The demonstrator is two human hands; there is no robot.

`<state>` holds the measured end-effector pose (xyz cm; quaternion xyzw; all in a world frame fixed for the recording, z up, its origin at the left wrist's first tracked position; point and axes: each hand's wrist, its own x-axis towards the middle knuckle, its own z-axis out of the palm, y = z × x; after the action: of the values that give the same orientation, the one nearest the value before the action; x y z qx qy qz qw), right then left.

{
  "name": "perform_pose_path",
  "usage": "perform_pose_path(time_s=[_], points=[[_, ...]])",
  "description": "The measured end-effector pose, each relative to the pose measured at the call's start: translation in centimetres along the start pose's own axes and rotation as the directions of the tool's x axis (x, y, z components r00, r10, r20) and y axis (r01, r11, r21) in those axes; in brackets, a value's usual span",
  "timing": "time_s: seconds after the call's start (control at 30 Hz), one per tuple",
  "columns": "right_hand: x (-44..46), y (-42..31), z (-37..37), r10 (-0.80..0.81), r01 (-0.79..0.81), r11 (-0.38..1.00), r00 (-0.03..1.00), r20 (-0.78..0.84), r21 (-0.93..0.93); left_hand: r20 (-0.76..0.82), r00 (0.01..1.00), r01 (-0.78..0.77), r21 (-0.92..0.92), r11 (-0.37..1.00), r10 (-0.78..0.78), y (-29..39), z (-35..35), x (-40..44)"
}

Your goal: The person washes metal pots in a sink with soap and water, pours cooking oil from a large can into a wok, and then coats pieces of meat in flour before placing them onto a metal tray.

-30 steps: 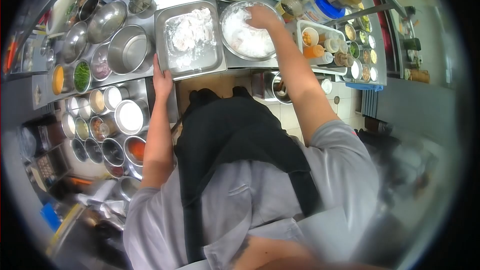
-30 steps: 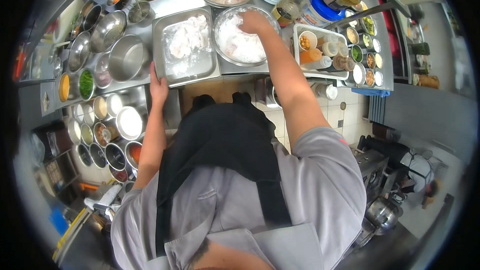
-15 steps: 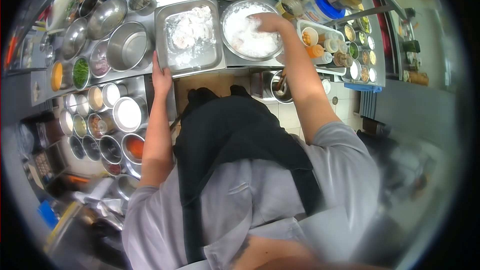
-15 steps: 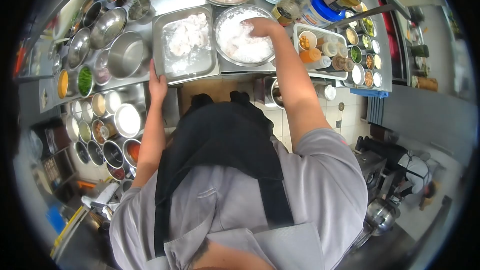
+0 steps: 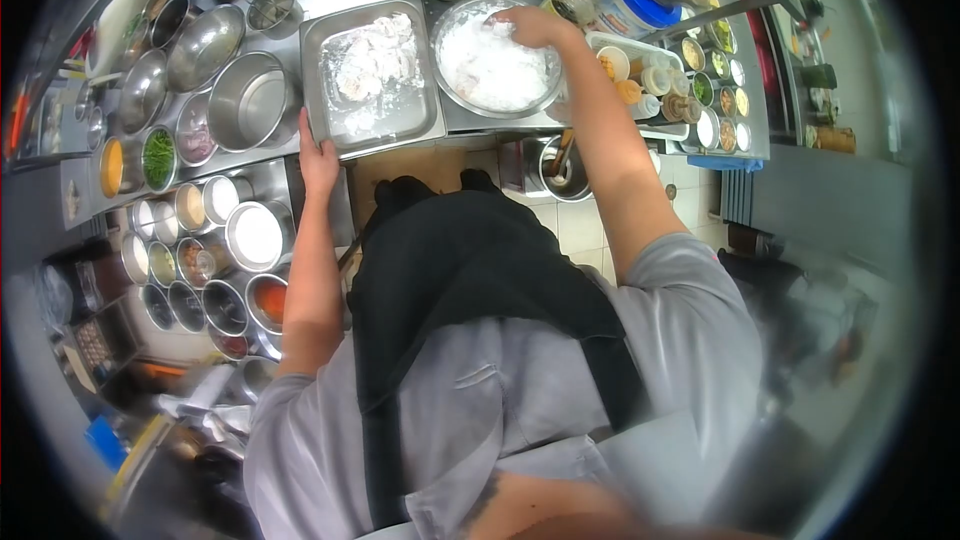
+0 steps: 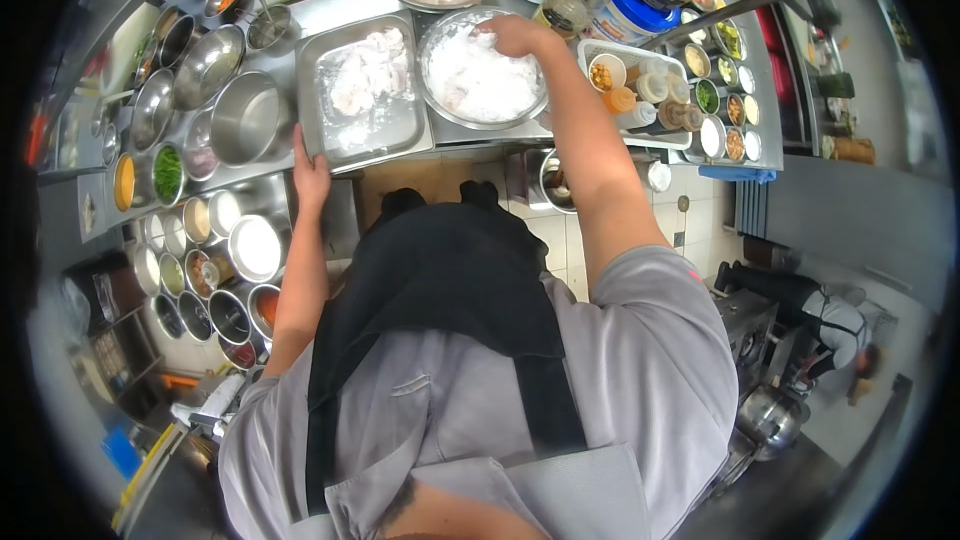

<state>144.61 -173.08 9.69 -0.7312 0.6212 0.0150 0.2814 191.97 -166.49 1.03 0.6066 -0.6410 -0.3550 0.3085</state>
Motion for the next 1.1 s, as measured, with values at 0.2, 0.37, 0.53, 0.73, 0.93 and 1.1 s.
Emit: perform_pose_path(time_s=[0.2, 0.37, 0.53, 0.73, 0.93, 1.1], points=[[0.2, -2.4, 1.9, 0.114, -0.14, 0.985, 0.965, -0.235, -0.098, 0.011, 1.0, 0.0, -0.03, 1.0, 0.0, -0.6, 0.1, 0.0], [1.1, -3.5, 5.9, 0.055, -0.086, 0.984, 0.98, -0.193, -0.156, -0.013, 0.998, -0.062, -0.029, 0.998, 0.061, -1.4, 0.3, 0.2], [0.5, -3.7, 5.0, 0.106, -0.162, 0.976, 0.936, -0.336, -0.143, 0.0, 1.0, -0.004, -0.011, 1.0, 0.004, -0.5, 0.0, -0.1], [-1.3, -3.5, 0.5, 0.176, -0.189, 0.982, 0.94, -0.292, -0.019, -0.021, 0.999, -0.037, -0.023, 0.999, 0.037, -0.8, 0.2, 0.1], [-2.3, -7.8, -2.9, 0.096, -0.097, 0.995, 0.916, -0.39, 0.017, -0.007, 1.0, -0.012, -0.033, 0.999, 0.012, -0.7, -0.2, -0.2], [1.6, -13.1, -1.4, -0.03, 0.101, 0.951, 0.97, -0.24, 0.291, -0.024, 1.0, -0.017, 0.003, 1.0, 0.017, -0.8, -0.1, 0.0]])
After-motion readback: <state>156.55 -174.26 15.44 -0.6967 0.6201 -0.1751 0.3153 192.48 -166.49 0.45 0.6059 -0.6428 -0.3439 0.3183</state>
